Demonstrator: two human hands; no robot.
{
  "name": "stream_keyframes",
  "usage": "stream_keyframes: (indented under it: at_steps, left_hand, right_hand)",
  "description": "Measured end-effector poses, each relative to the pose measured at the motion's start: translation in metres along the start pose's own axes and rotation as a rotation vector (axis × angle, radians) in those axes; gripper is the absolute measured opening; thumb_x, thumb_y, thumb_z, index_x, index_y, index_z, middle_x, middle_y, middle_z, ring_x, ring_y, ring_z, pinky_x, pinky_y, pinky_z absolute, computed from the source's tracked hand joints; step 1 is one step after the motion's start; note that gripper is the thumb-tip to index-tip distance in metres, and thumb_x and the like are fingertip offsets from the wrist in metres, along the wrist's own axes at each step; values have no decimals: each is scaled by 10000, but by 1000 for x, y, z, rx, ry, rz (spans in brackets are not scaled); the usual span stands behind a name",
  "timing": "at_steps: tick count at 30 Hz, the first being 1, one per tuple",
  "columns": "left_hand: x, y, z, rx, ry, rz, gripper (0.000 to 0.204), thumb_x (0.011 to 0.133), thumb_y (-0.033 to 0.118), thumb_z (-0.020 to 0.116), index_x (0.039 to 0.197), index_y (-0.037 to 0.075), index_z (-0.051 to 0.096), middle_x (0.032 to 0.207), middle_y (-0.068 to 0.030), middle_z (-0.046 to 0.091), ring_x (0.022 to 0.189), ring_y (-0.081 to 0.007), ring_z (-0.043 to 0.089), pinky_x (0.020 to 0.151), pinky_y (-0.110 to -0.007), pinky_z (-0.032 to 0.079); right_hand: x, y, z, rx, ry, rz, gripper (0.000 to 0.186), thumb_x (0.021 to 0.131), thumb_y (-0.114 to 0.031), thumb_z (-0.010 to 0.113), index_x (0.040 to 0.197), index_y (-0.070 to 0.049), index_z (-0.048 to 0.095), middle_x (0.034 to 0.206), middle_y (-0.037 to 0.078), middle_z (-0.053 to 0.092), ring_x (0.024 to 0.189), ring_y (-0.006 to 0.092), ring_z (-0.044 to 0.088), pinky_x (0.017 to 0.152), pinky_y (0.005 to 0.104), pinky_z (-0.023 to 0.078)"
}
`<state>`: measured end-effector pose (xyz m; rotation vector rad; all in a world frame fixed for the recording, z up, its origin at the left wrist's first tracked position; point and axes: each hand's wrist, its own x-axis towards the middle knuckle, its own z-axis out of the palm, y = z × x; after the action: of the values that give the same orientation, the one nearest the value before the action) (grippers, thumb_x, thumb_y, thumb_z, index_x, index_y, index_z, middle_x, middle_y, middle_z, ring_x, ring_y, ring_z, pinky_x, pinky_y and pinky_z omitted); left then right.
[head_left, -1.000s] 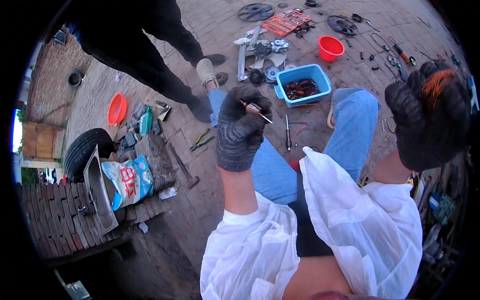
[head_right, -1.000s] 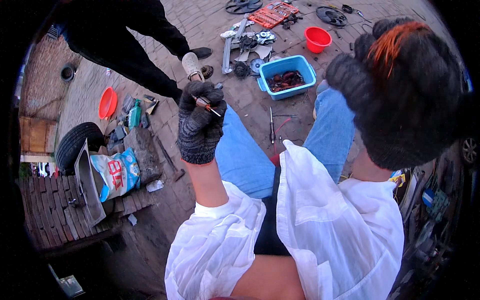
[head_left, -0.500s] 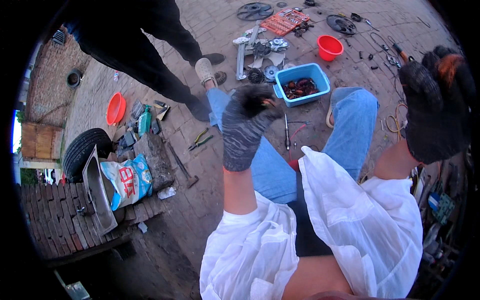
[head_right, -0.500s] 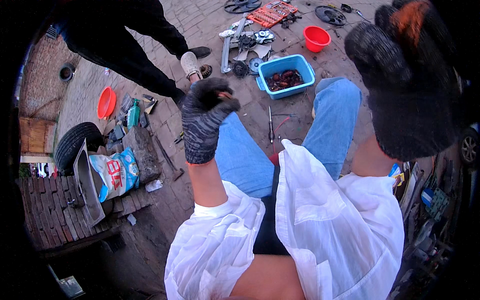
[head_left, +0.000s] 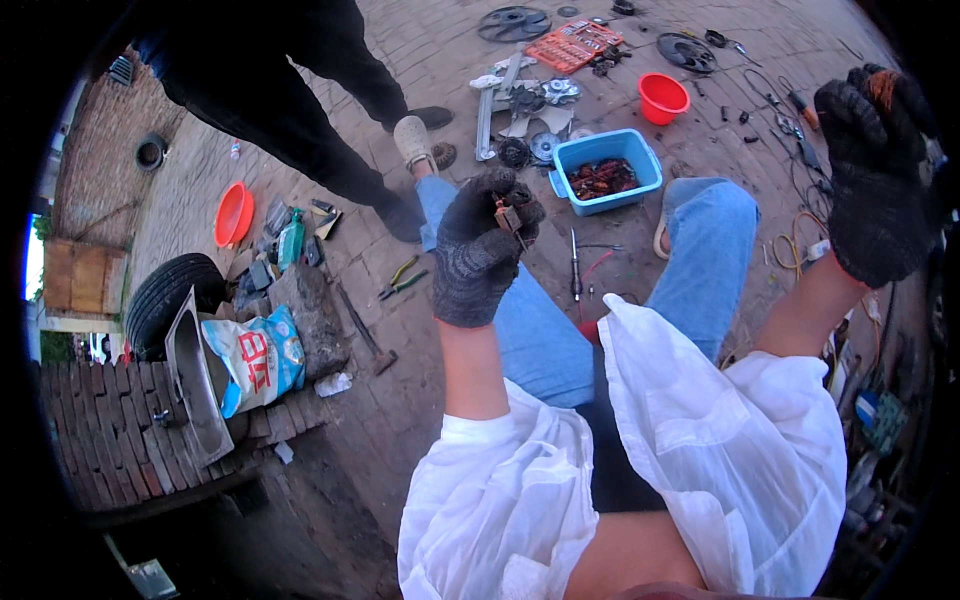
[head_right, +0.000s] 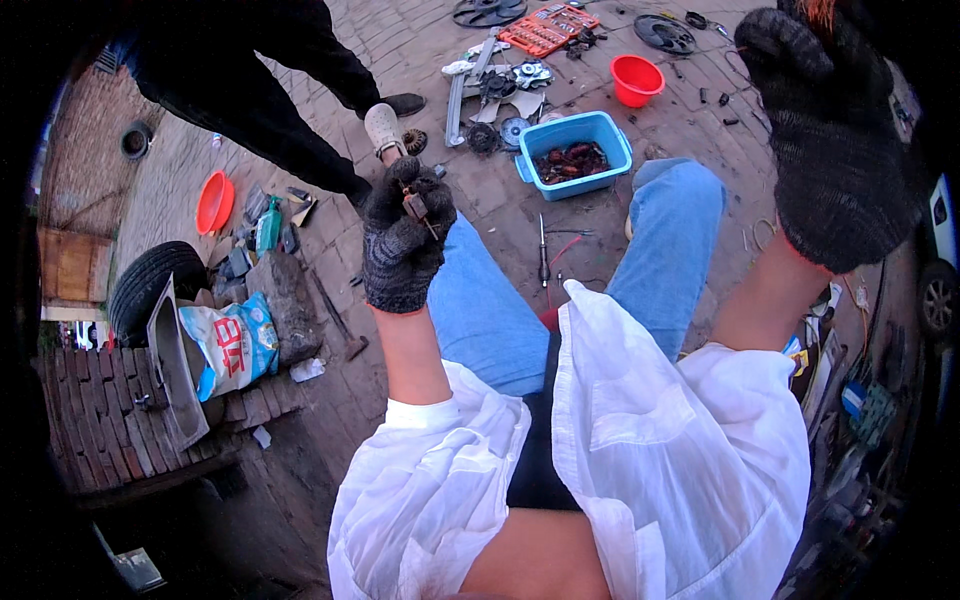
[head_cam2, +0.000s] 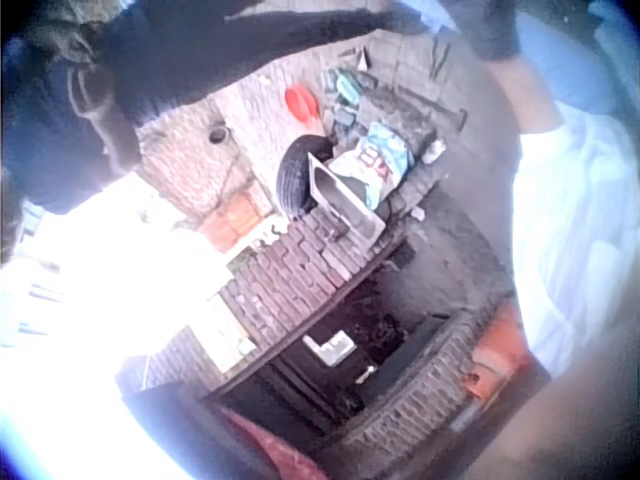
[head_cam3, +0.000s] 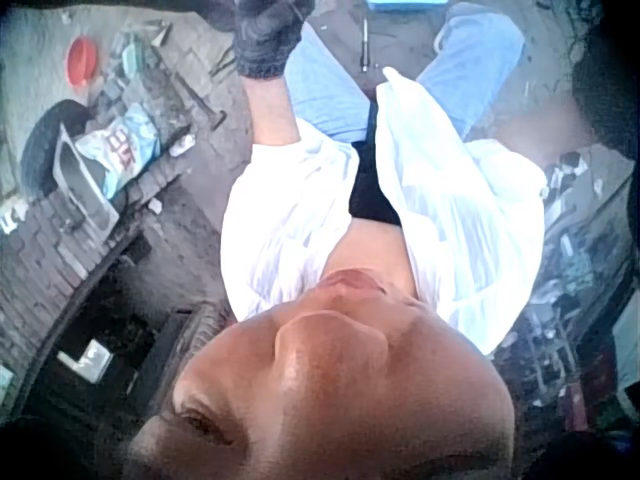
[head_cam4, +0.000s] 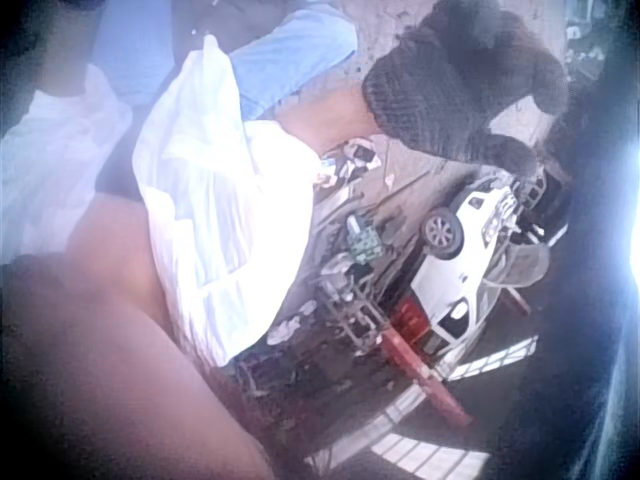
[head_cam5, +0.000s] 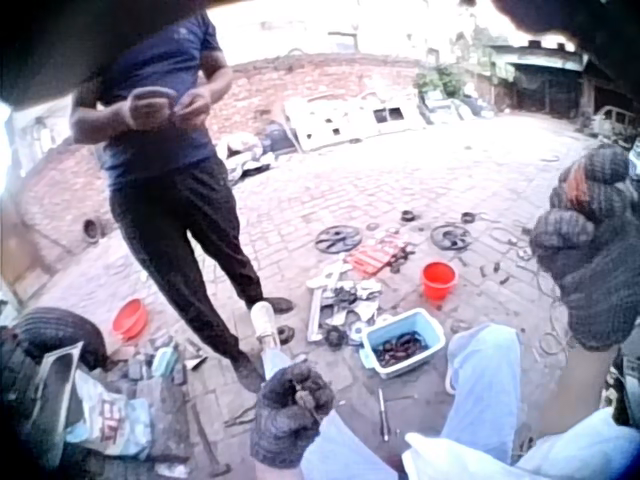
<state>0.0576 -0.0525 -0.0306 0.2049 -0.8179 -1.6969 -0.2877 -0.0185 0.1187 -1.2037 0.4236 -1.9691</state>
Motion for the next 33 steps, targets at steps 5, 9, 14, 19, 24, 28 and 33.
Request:
stream_keyframes:
  at_steps: [5, 9, 14, 19, 24, 28, 33]
  left_hand:
    - [1, -2, 15, 624, -42, -39, 508, 671, -33, 702, 1151, 32, 550, 1062, -92, 597, 959, -198, 584, 784, -304, 500]
    - [7, -4, 24, 1106, 90, 77, 471, 682, -82, 674, 1127, 25, 565, 1039, -75, 606, 947, -151, 582, 822, -275, 490]
    - [12, -9, 22, 976, 99, 83, 444, 671, -92, 673, 1093, 13, 583, 1011, -77, 612, 935, -161, 586, 830, -281, 483]
    - [7, -4, 13, 585, -61, -136, 404, 675, -39, 692, 1066, 0, 594, 1021, -103, 608, 932, -196, 592, 810, -299, 489]
    - [-1, -5, 10, 246, -160, -300, 393, 661, 16, 720, 1036, -22, 611, 1003, -129, 614, 901, -216, 605, 788, -311, 496]
    - [1, -10, 5, 356, -257, -299, 396, 662, 7, 717, 1043, -21, 610, 1043, -148, 607, 937, -226, 602, 822, -313, 489]
    - [4, -31, 30, 369, -156, -510, 459, 687, 4, 708, 1124, 0, 568, 1088, -153, 596, 978, -227, 590, 879, -337, 473]
  right_hand:
    - [3, 1, -3, -14, -1, -1, 646, 784, -564, 474, 1140, -26, 492, 922, 73, 538, 902, 215, 519, 855, 372, 410]
    - [-13, -2, -5, 6, -9, 1, 640, 785, -558, 478, 1141, -27, 493, 927, 74, 539, 904, 215, 521, 855, 372, 412]
    - [-28, -6, -6, 11, -17, 2, 633, 787, -550, 482, 1143, -28, 494, 932, 75, 541, 907, 215, 523, 856, 371, 414]
    - [-2, -4, -10, -26, -5, -9, 625, 788, -543, 486, 1144, -29, 495, 937, 77, 542, 910, 216, 525, 857, 371, 416]
    - [18, -2, -11, -80, 9, -14, 618, 790, -535, 490, 1145, -30, 496, 943, 78, 544, 912, 216, 528, 858, 371, 419]
    - [28, -3, -13, -106, 18, -16, 612, 791, -529, 493, 1147, -31, 497, 947, 79, 545, 914, 217, 529, 858, 370, 420]
    - [29, 2, -9, -125, 32, -14, 605, 792, -521, 497, 1148, -32, 498, 952, 80, 547, 917, 217, 532, 859, 370, 423]
